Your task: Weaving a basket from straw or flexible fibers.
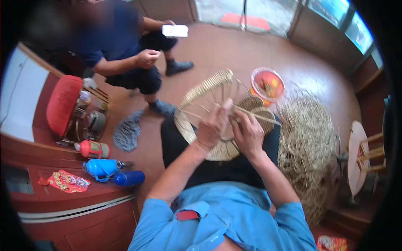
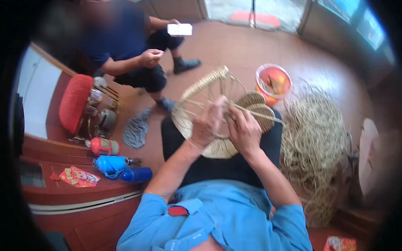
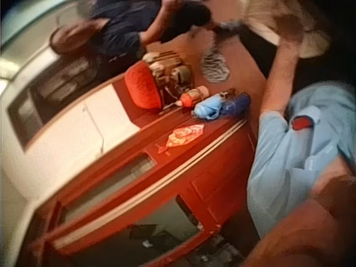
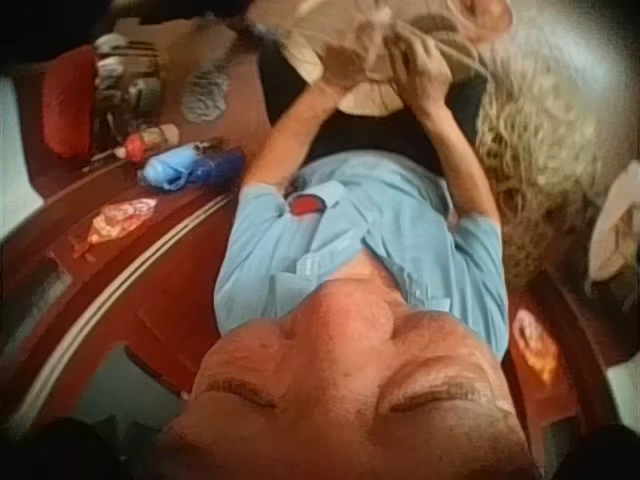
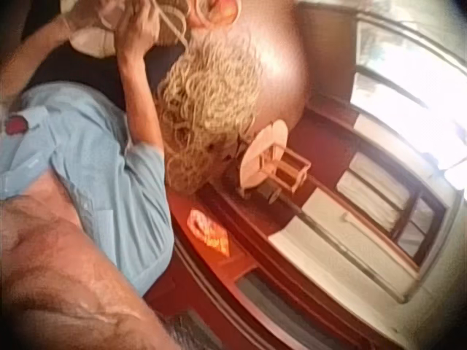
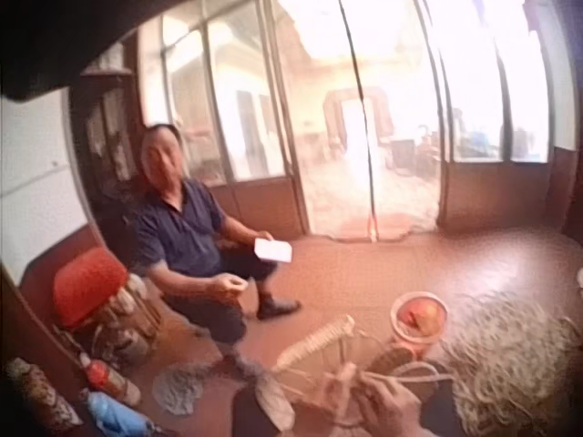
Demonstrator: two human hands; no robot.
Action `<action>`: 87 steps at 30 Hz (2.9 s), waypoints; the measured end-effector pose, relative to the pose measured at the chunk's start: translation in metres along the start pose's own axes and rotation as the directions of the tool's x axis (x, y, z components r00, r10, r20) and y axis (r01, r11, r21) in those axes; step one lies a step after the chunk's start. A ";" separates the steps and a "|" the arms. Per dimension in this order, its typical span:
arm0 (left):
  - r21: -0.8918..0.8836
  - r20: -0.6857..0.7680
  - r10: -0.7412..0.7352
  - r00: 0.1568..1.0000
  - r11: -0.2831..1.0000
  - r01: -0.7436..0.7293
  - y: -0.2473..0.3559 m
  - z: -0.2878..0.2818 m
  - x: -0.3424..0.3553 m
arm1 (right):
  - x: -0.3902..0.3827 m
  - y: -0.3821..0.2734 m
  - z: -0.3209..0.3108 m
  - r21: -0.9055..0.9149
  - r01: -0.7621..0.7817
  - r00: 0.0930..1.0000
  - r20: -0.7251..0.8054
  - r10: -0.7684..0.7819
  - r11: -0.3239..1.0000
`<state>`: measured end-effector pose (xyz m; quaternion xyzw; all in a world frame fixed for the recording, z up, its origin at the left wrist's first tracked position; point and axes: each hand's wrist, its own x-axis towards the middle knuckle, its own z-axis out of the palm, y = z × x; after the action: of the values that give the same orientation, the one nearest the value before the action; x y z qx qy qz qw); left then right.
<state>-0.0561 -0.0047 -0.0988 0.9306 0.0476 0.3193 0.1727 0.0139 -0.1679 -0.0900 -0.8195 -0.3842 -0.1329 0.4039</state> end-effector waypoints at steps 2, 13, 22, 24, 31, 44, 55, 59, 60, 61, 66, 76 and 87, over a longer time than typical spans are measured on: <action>-0.073 -0.108 0.000 0.994 0.997 -0.008 0.000 -0.017 0.009 | 0.004 -0.005 0.003 -0.025 0.079 0.994 -0.070 -0.080 0.997; 0.133 -0.031 -0.117 0.993 0.984 0.120 -0.015 -0.042 0.020 | -0.006 -0.002 0.009 -0.282 0.222 0.974 0.015 -0.227 0.933; 0.057 -0.229 -0.150 0.962 0.984 0.168 -0.048 -0.078 0.063 | 0.007 -0.009 0.015 -0.190 0.238 0.971 0.048 -0.233 0.952; -0.086 -0.219 -0.272 0.937 0.962 0.259 -0.046 -0.083 0.080 | 0.007 -0.012 0.023 -0.157 0.202 0.979 0.040 -0.198 0.967; -0.703 0.060 -0.434 0.899 0.621 0.347 -0.025 -0.076 0.104 | 0.015 -0.024 0.024 -0.101 0.083 0.996 0.034 -0.080 0.991; -0.588 0.288 -0.563 0.775 0.534 0.607 -0.003 -0.032 0.039 | 0.016 -0.022 0.030 -0.126 0.085 0.996 -0.014 -0.087 0.988; -0.868 0.488 -0.605 0.629 -0.261 0.421 -0.059 -0.102 -0.028 | 0.020 -0.021 0.036 -0.150 0.216 0.972 -0.061 -0.227 0.965; -0.875 0.467 -0.748 0.472 -0.312 0.370 -0.134 -0.153 -0.055 | 0.027 -0.019 0.042 -0.150 0.183 0.975 -0.097 -0.199 0.972; -0.863 0.473 -0.762 0.442 -0.302 0.404 -0.155 -0.168 -0.063 | 0.027 -0.019 0.043 -0.157 0.174 0.975 -0.112 -0.192 0.972; -0.874 0.439 -0.801 0.407 -0.276 0.399 -0.185 -0.183 -0.082 | 0.027 -0.020 0.045 -0.143 0.157 0.976 -0.128 -0.175 0.977; -0.831 0.330 -0.936 0.122 -0.228 0.508 -0.310 -0.297 -0.156 | 0.027 -0.016 0.048 -0.139 0.175 0.968 -0.157 -0.197 0.975; -0.043 -0.047 -0.412 0.910 0.911 0.411 -0.123 -0.150 -0.025 | 0.025 -0.006 0.051 -0.082 0.170 0.958 -0.219 -0.184 0.982; 0.243 0.085 0.049 0.995 0.968 -0.068 -0.042 -0.076 0.012 | 0.023 -0.013 0.050 -0.030 0.116 0.961 -0.249 -0.120 0.993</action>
<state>-0.0926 0.0591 -0.0507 0.9576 0.0524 0.2791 0.0486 0.0152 -0.1125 -0.1021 -0.7748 -0.3773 -0.2622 0.4343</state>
